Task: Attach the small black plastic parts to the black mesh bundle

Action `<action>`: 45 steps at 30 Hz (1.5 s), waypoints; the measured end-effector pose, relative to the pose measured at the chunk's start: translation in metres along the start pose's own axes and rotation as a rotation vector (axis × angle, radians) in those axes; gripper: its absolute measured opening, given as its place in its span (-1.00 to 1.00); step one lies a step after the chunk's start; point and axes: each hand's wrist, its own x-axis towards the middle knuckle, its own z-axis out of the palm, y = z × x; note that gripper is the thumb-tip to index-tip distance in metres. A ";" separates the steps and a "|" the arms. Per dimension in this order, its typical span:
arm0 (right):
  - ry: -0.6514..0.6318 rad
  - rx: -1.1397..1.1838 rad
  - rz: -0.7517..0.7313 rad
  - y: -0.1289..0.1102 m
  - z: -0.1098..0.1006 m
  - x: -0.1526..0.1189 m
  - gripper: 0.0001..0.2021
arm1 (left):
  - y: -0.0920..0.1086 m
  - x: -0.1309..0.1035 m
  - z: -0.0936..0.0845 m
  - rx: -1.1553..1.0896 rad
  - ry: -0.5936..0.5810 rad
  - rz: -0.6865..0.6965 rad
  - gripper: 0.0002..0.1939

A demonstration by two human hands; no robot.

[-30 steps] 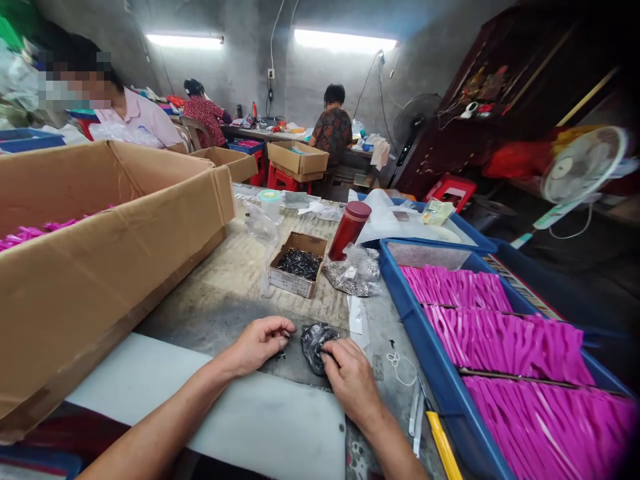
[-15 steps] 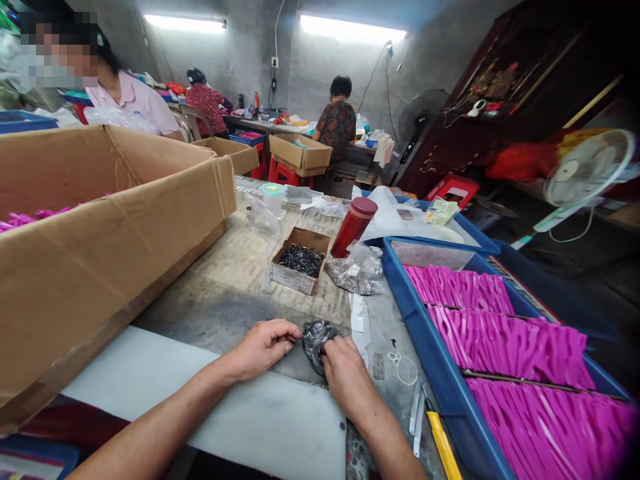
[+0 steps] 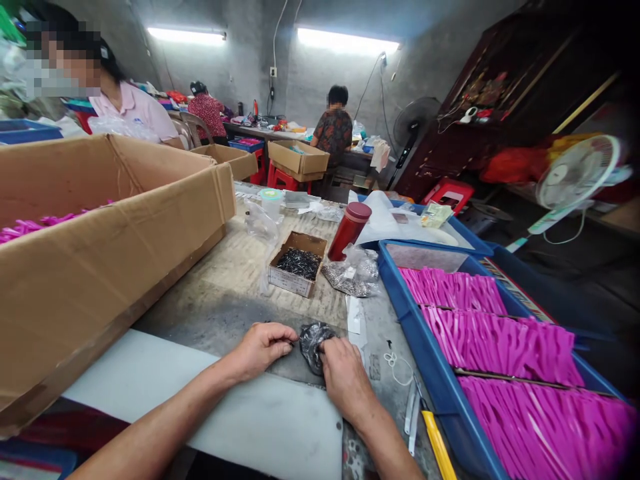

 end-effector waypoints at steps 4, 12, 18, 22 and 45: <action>0.162 0.153 -0.089 0.005 0.003 -0.002 -0.82 | 0.008 0.002 0.000 -0.011 0.005 0.006 -0.85; 0.194 0.248 -0.183 0.007 0.000 -0.003 -0.72 | 0.020 0.012 0.007 -0.029 -0.060 0.028 -0.86; 0.210 0.325 -0.161 0.006 -0.005 -0.003 -0.75 | 0.020 0.017 0.018 -0.005 -0.006 0.052 -0.89; 0.254 0.478 -0.064 0.004 -0.009 -0.003 -0.82 | 0.020 0.014 0.018 0.026 0.053 0.121 -0.90; 0.186 1.420 0.396 -0.004 -0.008 -0.001 -0.82 | 0.018 0.009 0.026 0.040 0.049 0.306 -0.89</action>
